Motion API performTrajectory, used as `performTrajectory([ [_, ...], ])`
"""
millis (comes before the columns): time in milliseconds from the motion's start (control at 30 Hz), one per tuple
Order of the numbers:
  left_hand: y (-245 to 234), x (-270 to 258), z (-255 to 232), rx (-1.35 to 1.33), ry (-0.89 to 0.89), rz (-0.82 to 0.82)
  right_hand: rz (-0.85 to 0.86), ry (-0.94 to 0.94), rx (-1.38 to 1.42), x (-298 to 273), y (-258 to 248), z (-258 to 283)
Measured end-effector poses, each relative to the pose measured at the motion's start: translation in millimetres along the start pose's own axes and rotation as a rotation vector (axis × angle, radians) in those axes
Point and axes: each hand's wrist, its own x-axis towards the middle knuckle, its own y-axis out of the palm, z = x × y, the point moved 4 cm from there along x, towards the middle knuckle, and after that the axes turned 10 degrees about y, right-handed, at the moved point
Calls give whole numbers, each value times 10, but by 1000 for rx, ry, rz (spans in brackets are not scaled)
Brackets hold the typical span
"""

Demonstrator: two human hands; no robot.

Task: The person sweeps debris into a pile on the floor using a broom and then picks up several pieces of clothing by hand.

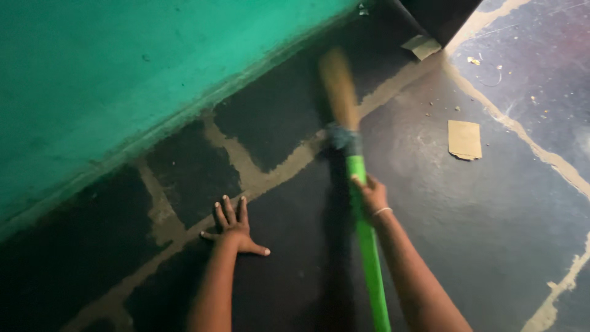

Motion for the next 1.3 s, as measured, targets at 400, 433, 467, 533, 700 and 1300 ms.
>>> performTrajectory([
  [400, 333, 462, 77, 296, 120, -53, 479, -157, -633, -1416, 595, 358],
  [433, 351, 518, 71, 444, 168, -78, 524, -174, -740, -1499, 663, 377],
  [467, 383, 504, 114, 316, 129, -50, 566, -191, -849, -1531, 705, 397],
  [533, 374, 359, 134, 58, 54, 4, 543, -204, -857, -1362, 714, 492],
  [700, 42, 36, -3, -13, -1, -2, 122, 83, -627, -368, 114, 484],
  [1300, 151, 155, 80, 26, 31, 12, 415, 102, -603, -1284, 706, -81],
])
